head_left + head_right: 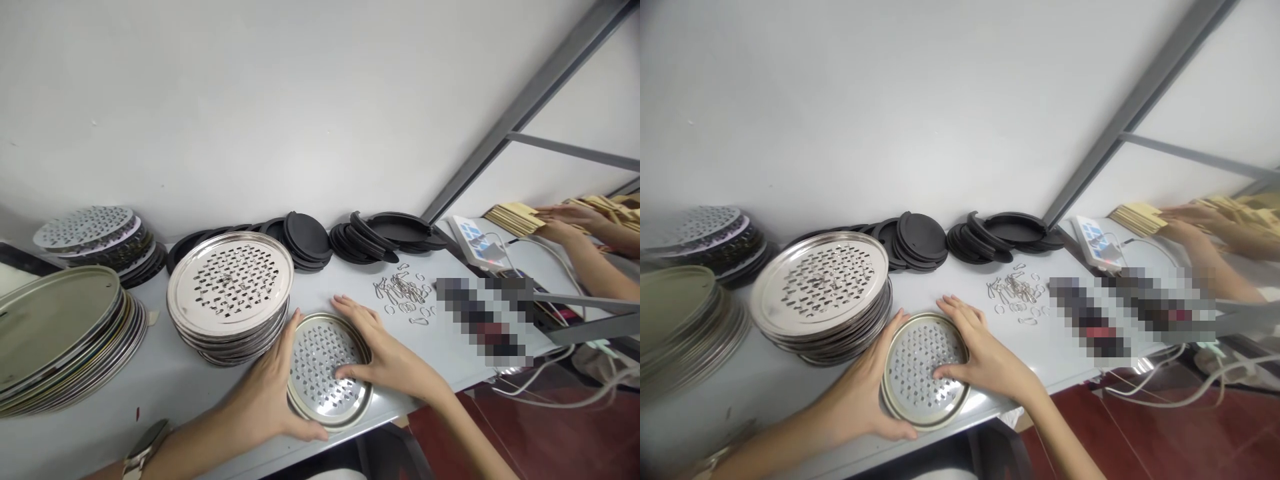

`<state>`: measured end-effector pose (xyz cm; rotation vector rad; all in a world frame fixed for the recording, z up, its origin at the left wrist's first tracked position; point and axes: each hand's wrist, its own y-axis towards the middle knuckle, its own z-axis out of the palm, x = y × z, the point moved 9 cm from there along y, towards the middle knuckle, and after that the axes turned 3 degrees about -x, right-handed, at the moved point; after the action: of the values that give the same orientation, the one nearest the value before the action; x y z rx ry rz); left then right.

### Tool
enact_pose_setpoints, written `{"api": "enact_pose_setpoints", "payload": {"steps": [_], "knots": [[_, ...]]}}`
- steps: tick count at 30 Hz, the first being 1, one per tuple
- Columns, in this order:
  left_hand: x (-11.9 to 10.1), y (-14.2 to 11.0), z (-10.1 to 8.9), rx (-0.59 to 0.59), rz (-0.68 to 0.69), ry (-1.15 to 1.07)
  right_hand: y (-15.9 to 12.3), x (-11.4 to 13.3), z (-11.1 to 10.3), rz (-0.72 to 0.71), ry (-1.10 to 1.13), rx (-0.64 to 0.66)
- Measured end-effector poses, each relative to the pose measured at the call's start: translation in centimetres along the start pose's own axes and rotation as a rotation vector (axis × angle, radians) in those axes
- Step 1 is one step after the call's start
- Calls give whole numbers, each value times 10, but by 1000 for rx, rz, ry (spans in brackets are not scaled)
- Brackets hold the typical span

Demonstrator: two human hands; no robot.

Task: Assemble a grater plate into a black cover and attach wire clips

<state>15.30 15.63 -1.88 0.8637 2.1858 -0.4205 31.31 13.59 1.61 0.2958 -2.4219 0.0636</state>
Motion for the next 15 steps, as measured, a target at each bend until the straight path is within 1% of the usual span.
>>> {"api": "enact_pose_setpoints", "payload": {"steps": [4,6,7,9,11,13,15], "knots": [[5,0,5,38,-12,-11,3,0,-1,-20,90,37],[7,1,7,48,-18,-12,6,-1,-4,-20,116,16],[8,1,7,48,-22,-9,7,-1,-7,-17,105,-17],[8,2,7,45,-21,4,9,-1,-15,-27,28,-114],[7,2,7,43,-14,19,9,5,-18,-82,-84,-198],[7,1,7,51,-12,26,9,11,-17,-152,-166,-239],[7,1,8,62,-15,30,10,14,-14,-188,-196,-241]]}}
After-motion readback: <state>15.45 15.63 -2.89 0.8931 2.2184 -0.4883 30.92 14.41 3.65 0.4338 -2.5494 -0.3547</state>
